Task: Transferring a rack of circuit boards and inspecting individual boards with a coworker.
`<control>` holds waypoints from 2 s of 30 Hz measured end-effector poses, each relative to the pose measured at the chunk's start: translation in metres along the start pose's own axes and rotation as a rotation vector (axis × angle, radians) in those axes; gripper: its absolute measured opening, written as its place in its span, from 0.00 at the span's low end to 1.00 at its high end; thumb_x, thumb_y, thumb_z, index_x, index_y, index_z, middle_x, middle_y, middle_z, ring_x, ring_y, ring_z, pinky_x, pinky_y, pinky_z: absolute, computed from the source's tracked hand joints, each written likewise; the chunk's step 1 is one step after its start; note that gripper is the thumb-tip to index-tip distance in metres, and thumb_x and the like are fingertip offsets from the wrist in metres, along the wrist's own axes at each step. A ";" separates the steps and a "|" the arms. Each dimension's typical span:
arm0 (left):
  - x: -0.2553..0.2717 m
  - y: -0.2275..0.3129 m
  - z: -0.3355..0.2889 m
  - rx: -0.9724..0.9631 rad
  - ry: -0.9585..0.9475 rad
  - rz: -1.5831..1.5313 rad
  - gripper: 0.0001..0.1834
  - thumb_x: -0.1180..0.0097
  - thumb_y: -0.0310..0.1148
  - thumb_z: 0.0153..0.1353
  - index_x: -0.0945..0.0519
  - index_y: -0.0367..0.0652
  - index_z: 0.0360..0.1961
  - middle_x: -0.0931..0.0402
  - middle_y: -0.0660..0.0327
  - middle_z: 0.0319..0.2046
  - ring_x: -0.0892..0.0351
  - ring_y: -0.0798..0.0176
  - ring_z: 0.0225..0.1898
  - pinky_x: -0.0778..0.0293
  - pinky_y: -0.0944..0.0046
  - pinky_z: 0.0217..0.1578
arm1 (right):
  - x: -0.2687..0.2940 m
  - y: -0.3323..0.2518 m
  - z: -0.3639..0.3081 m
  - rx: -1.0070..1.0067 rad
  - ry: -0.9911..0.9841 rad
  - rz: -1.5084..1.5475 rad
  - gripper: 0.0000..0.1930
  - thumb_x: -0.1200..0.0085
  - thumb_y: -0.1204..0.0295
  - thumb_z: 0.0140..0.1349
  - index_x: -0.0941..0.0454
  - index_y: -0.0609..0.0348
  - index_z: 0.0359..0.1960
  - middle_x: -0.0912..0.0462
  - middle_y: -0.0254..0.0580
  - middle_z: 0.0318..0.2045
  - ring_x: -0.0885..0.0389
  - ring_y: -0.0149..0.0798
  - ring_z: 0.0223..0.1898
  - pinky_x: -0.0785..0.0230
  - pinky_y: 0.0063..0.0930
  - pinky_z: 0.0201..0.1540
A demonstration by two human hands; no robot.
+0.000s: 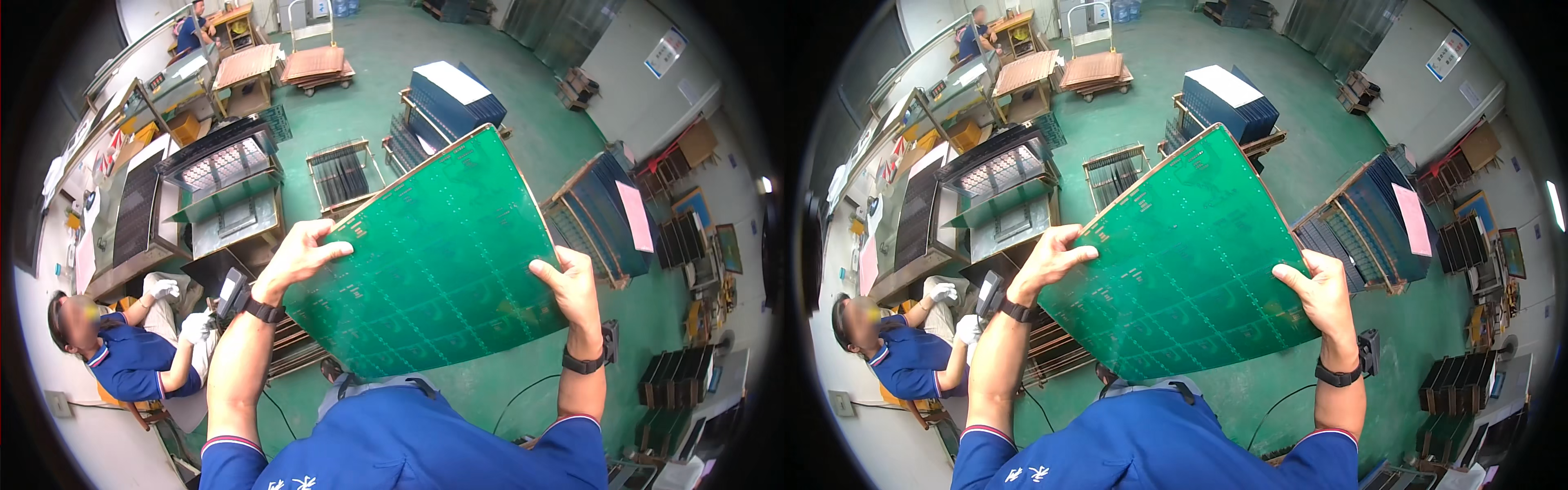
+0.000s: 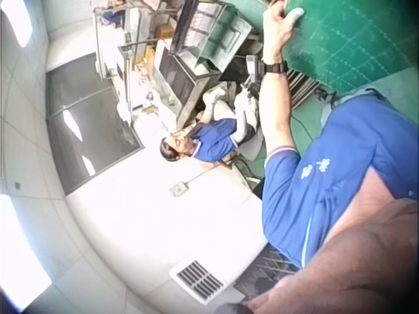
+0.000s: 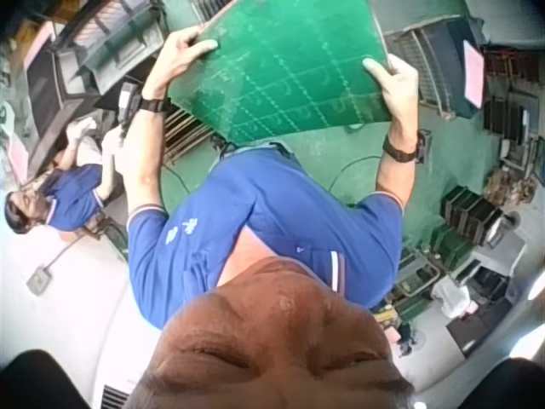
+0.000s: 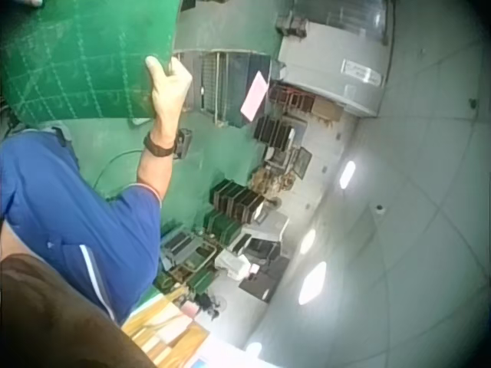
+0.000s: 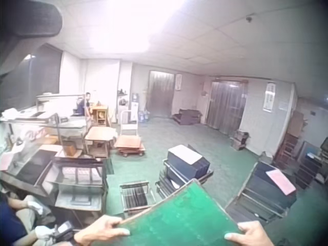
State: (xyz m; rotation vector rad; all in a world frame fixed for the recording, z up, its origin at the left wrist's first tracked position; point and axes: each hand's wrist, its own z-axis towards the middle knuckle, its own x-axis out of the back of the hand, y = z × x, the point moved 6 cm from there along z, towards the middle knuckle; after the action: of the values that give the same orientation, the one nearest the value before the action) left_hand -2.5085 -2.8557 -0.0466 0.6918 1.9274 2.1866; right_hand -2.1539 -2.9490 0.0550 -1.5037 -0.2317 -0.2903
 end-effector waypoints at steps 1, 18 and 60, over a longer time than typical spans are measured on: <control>-0.001 0.002 0.000 0.004 0.003 -0.027 0.14 0.37 0.36 0.54 0.26 0.38 0.24 0.34 0.74 0.21 0.39 0.79 0.26 0.39 0.73 0.25 | 0.000 0.001 0.001 -0.012 -0.006 0.015 0.05 0.43 0.76 0.56 0.22 0.66 0.30 0.21 0.29 0.24 0.29 0.19 0.24 0.35 0.15 0.26; -0.019 0.030 -0.032 -0.256 0.190 0.273 0.15 0.35 0.40 0.50 0.25 0.40 0.25 0.38 0.63 0.11 0.40 0.75 0.17 0.43 0.67 0.16 | -0.004 -0.017 -0.002 0.191 0.169 -0.125 0.05 0.47 0.77 0.59 0.25 0.68 0.35 0.24 0.31 0.29 0.31 0.21 0.30 0.38 0.15 0.34; 0.222 0.066 -0.173 -0.390 1.058 0.623 0.08 0.38 0.29 0.53 0.21 0.38 0.32 0.23 0.62 0.21 0.32 0.77 0.23 0.34 0.73 0.26 | -0.062 0.341 -0.109 -0.353 0.246 -0.026 0.13 0.48 0.84 0.53 0.25 0.67 0.42 0.21 0.40 0.36 0.23 0.32 0.38 0.31 0.24 0.45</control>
State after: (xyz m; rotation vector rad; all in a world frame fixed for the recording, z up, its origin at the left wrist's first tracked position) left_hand -2.7664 -2.9335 0.0586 -0.0069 1.5577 3.7118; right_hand -2.1033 -3.0405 -0.2927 -1.7948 -0.0013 -0.5549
